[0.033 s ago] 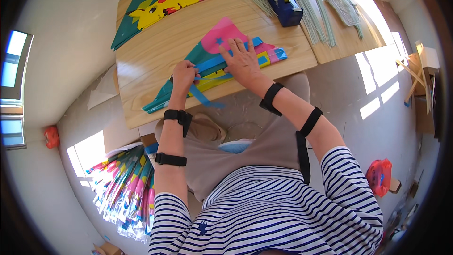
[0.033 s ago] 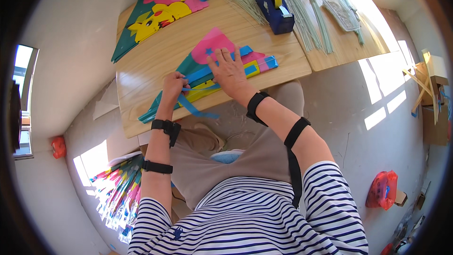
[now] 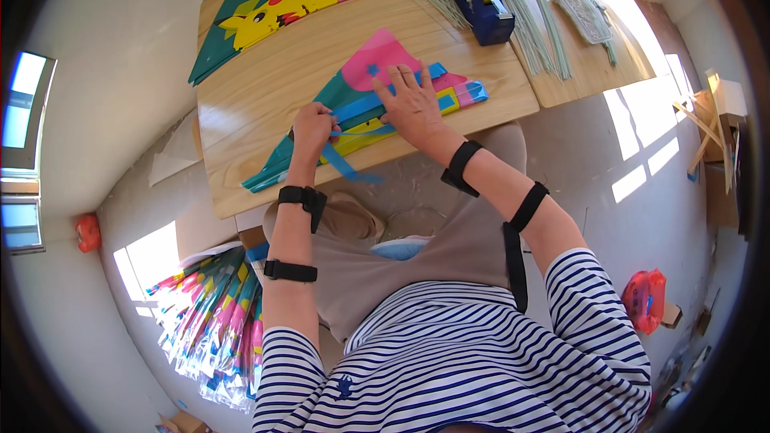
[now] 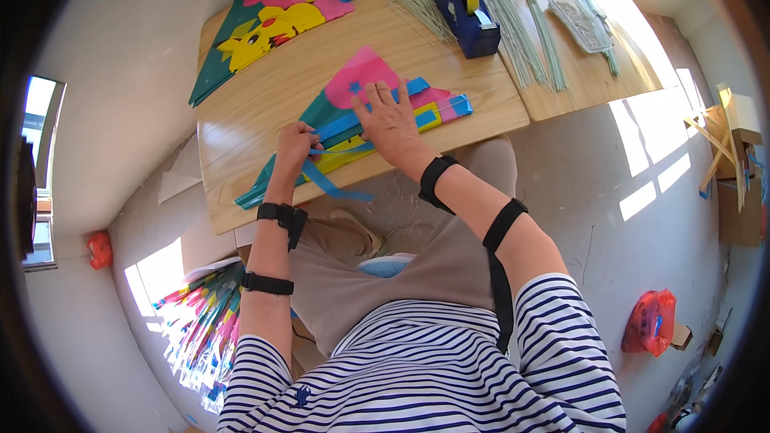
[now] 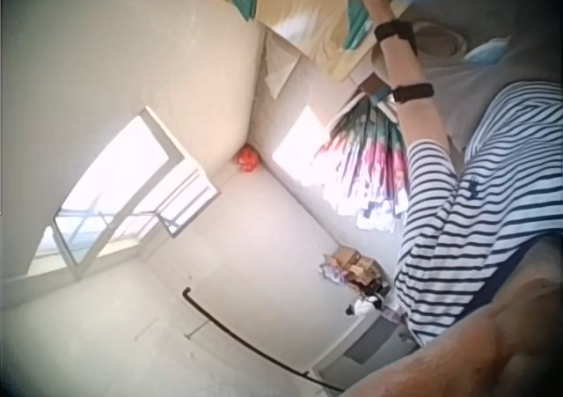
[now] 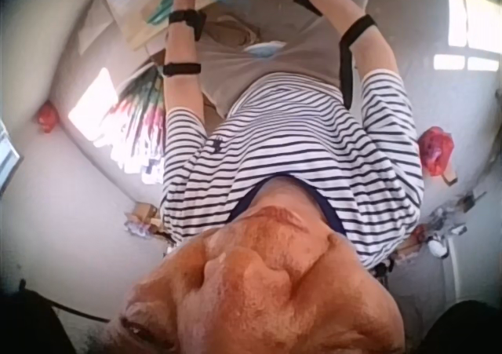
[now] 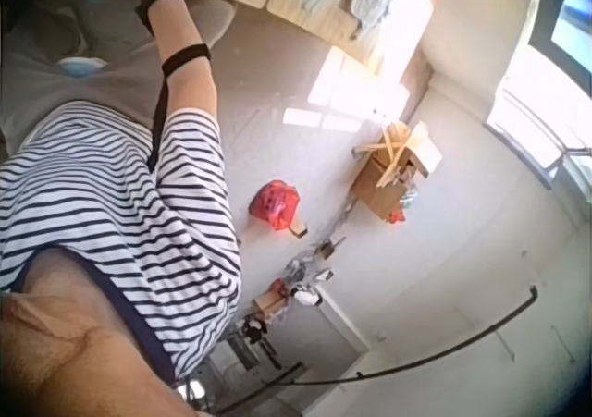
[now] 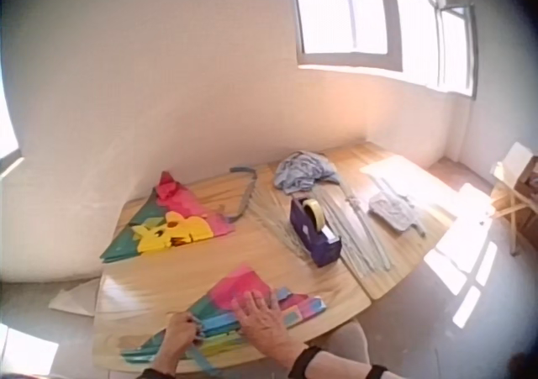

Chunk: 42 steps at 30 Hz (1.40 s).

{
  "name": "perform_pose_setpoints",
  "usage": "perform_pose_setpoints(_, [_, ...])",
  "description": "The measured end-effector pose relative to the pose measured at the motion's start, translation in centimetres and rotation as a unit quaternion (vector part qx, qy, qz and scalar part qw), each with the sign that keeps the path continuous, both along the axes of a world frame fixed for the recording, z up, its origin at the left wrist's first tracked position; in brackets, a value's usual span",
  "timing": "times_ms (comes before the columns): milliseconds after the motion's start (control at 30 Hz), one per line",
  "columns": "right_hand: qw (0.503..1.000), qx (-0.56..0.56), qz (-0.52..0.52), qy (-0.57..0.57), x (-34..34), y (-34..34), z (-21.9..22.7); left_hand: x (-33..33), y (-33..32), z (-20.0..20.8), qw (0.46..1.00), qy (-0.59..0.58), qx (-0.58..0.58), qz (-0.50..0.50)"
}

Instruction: Assembling and taping colorful kite parts on a wooden table.

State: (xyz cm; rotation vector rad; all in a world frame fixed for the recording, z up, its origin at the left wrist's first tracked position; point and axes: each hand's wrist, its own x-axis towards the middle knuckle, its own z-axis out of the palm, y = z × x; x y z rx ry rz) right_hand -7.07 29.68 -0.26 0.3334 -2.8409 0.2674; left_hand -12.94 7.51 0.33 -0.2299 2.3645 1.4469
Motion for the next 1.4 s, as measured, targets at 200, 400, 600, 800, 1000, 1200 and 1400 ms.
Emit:
perform_pose_setpoints(200, [0.999, -0.026, 0.013, 0.02, 0.1, 0.0, -0.1, 0.2, 0.1, 0.3, 1.0, 0.0, 0.0, 0.005])
perform_pose_setpoints(400, [0.999, -0.022, 0.017, 0.02, 0.3, 0.0, -0.3, 0.1, 0.1, 0.3, 1.0, -0.007, -0.003, 0.008])
perform_pose_setpoints(600, [0.999, -0.003, 0.021, 0.047, 0.2, 0.1, -0.5, 0.1, 0.5, 0.3, 1.0, 0.001, 0.001, 0.003])
perform_pose_setpoints(800, [0.999, -0.012, 0.011, 0.028, 0.2, 0.1, -0.9, 0.1, 0.8, 0.2, 1.0, -0.002, -0.008, -0.005])
perform_pose_setpoints(1000, [0.996, -0.052, 0.019, 0.064, 0.0, 0.3, -2.3, 0.3, 0.8, 0.6, 1.0, -0.002, -0.005, -0.008])
perform_pose_setpoints(1200, [0.998, -0.042, 0.014, 0.05, 0.0, 0.5, -2.1, -0.2, -1.8, 1.9, 0.994, -0.042, -0.033, -0.093])
perform_pose_setpoints(1400, [1.0, -0.016, 0.008, 0.021, 0.0, 0.5, -2.0, 0.2, -10.3, 3.4, 0.981, -0.12, -0.085, -0.129])
